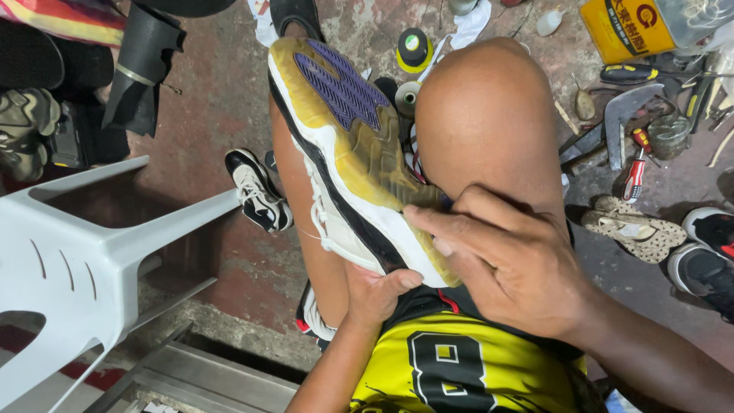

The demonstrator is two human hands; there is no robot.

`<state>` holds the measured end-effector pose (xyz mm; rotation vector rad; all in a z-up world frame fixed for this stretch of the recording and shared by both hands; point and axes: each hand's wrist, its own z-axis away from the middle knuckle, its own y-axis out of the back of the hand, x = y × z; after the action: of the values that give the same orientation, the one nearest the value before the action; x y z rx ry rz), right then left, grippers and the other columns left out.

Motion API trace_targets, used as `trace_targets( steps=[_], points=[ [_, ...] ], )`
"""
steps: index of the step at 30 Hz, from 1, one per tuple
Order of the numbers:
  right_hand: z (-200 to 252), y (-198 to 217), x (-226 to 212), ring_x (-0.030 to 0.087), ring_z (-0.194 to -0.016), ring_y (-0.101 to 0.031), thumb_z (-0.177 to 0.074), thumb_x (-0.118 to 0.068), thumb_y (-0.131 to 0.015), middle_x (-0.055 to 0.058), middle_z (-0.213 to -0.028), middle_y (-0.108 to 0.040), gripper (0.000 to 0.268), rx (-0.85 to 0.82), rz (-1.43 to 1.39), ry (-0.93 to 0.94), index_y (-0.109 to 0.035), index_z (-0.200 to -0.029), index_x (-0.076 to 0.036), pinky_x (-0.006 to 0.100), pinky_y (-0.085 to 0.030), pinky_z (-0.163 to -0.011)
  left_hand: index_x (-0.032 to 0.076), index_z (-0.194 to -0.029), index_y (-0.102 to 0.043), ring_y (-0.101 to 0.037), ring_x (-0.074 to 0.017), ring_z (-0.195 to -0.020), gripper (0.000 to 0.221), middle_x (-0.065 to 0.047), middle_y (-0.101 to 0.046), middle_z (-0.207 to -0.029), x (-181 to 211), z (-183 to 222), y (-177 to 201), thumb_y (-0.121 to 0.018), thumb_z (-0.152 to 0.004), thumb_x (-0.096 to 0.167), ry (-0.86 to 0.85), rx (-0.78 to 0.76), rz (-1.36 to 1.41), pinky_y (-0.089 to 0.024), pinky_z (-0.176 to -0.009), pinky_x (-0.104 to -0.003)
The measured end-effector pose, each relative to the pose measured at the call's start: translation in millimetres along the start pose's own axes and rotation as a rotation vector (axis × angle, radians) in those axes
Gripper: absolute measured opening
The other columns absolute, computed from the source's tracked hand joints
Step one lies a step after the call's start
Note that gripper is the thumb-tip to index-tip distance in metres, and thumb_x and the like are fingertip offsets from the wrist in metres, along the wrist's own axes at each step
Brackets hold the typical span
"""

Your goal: The person uses a hand-held tool to press and re-attach the sole of a sneaker while holding it in their hands.

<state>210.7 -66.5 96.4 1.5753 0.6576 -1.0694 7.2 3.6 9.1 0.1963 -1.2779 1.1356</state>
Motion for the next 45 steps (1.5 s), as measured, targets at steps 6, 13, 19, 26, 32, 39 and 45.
trace_targets(
  steps=[6,13,19,26,32,39,45],
  points=[
    [15,4,1,0.014,-0.069,-0.062,-0.092,-0.005,-0.066,0.005,-0.085,-0.061,0.039,-0.053,-0.152,-0.162,-0.069,-0.131,-0.007,0.028,-0.051,-0.064,-0.008,-0.137,-0.057,-0.066,-0.0218,-0.115,0.077,-0.012,-0.068,-0.126,-4,6,8,-0.097,-0.078,0.022,0.0,-0.003,-0.036,-0.054,-0.105,-0.038],
    [40,-3,7,0.016,-0.089,-0.064,-0.094,-0.011,-0.066,0.007,-0.099,-0.064,0.03,0.116,-0.253,-0.187,-0.063,-0.122,0.001,0.027,-0.051,-0.081,-0.006,-0.141,-0.053,-0.066,-0.024,-0.116,0.092,-0.013,-0.067,-0.128,-11,8,20,-0.098,-0.072,0.035,-0.029,0.016,0.025,-0.053,-0.104,-0.04],
    [42,-12,8,0.018,-0.108,-0.06,-0.093,-0.014,-0.072,0.01,-0.122,-0.059,0.032,0.197,-0.289,-0.04,-0.055,-0.117,-0.003,0.029,-0.049,-0.095,-0.001,-0.146,-0.044,-0.061,-0.0232,-0.123,0.104,-0.009,-0.062,-0.133,-4,-5,10,-0.097,-0.068,0.044,-0.132,0.022,0.088,-0.048,-0.109,-0.04],
    [32,-33,13,0.018,-0.13,-0.052,-0.083,-0.012,-0.084,0.018,-0.144,-0.052,0.053,0.202,-0.654,-0.04,-0.046,-0.118,-0.004,0.033,-0.046,-0.109,-0.006,-0.139,-0.054,-0.063,-0.0221,-0.121,0.093,-0.011,-0.065,-0.133,-1,-13,11,-0.095,-0.072,0.043,-0.3,-0.062,-0.22,-0.051,-0.11,-0.039],
    [24,-33,24,0.018,-0.135,-0.049,-0.076,-0.008,-0.088,0.022,-0.15,-0.051,0.061,0.181,-0.688,-0.136,-0.043,-0.117,-0.004,0.034,-0.046,-0.112,-0.006,-0.136,-0.053,-0.064,-0.0218,-0.115,0.086,-0.011,-0.065,-0.128,10,-17,-5,-0.097,-0.074,0.037,-0.364,-0.06,-0.182,-0.054,-0.106,-0.038],
    [13,-16,22,0.017,-0.135,-0.047,-0.073,-0.004,-0.089,0.023,-0.15,-0.05,0.062,0.121,-0.63,-0.069,-0.044,-0.116,-0.003,0.034,-0.044,-0.112,-0.005,-0.123,-0.064,-0.068,-0.0189,-0.106,0.073,-0.007,-0.071,-0.117,15,-15,-13,-0.093,-0.075,0.041,-0.39,-0.02,-0.28,-0.057,-0.098,-0.035],
    [0,4,16,0.017,-0.131,-0.053,-0.078,-0.004,-0.088,0.022,-0.146,-0.055,0.058,0.005,-0.69,-0.015,-0.043,-0.115,-0.004,0.033,-0.046,-0.113,0.0,-0.11,-0.077,-0.058,-0.0088,-0.074,0.045,-0.003,-0.077,-0.098,13,-3,1,-0.092,-0.078,0.028,-0.281,-0.096,-0.629,-0.047,-0.066,-0.027]
  ],
)
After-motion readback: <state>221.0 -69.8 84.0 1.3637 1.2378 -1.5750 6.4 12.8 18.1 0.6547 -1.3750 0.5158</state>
